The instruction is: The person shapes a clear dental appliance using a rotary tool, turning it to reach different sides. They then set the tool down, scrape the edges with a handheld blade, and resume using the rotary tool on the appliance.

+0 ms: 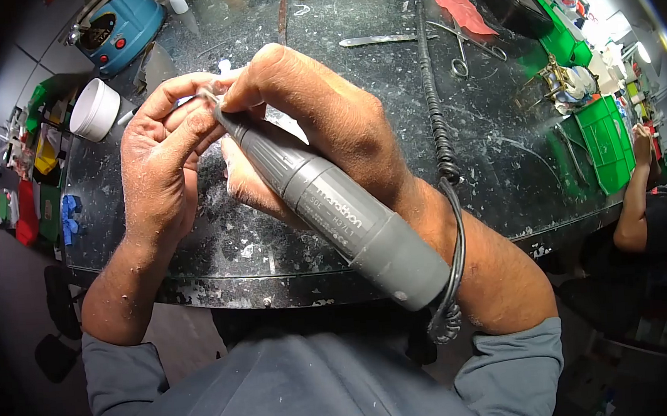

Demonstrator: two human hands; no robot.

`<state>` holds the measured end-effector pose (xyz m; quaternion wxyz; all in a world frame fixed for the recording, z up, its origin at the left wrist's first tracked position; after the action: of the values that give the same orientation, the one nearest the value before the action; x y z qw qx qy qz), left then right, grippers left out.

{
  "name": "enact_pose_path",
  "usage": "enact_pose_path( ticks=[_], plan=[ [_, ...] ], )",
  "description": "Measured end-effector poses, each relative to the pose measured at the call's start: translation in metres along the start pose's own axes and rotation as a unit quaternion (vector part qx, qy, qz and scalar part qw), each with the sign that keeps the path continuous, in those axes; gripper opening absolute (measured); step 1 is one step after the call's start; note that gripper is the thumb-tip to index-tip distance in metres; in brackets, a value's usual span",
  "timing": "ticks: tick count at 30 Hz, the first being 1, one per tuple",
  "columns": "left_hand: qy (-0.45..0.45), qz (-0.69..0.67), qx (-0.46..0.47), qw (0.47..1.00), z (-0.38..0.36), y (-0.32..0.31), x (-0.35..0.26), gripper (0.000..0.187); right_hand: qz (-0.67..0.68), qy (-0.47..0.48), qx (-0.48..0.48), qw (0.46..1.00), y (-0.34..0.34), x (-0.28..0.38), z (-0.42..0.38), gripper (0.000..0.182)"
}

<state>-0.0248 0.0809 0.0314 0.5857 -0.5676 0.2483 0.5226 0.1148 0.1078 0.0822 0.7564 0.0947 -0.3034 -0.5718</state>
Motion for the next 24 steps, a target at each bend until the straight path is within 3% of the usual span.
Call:
enact_pose_path(
  ticks=[12, 16, 18, 24],
  plan=[
    [-0.037, 0.059, 0.012, 0.997, -0.001, -0.003, -0.007, 0.025, 0.006, -0.011, -0.030, 0.999, 0.001, -0.006, -0.003, 0.035],
    [-0.049, 0.065, 0.008, 0.997, -0.001, -0.003, -0.011, 0.025, -0.006, -0.011, -0.001, 1.000, -0.002, 0.000, 0.000, 0.036],
    [-0.062, 0.082, 0.009, 0.995, 0.000, -0.003, -0.012, 0.025, 0.021, -0.014, -0.033, 0.999, 0.001, -0.004, -0.002, 0.037],
    [-0.076, 0.039, 0.000, 0.996, -0.001, -0.005, -0.014, 0.018, 0.003, -0.019, -0.016, 1.000, 0.002, -0.002, 0.000, 0.037]
  ],
)
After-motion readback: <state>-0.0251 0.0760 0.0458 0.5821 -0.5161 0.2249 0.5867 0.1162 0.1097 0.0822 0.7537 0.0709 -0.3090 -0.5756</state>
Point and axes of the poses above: each hand's wrist, its own z-axis towards the middle knuckle, its own y-axis out of the back of the hand, x = y × z, the point moved 10 cm from there along z, towards the middle knuckle, and after that the axes turned 15 degrees about -z, right-handed, at the moved point
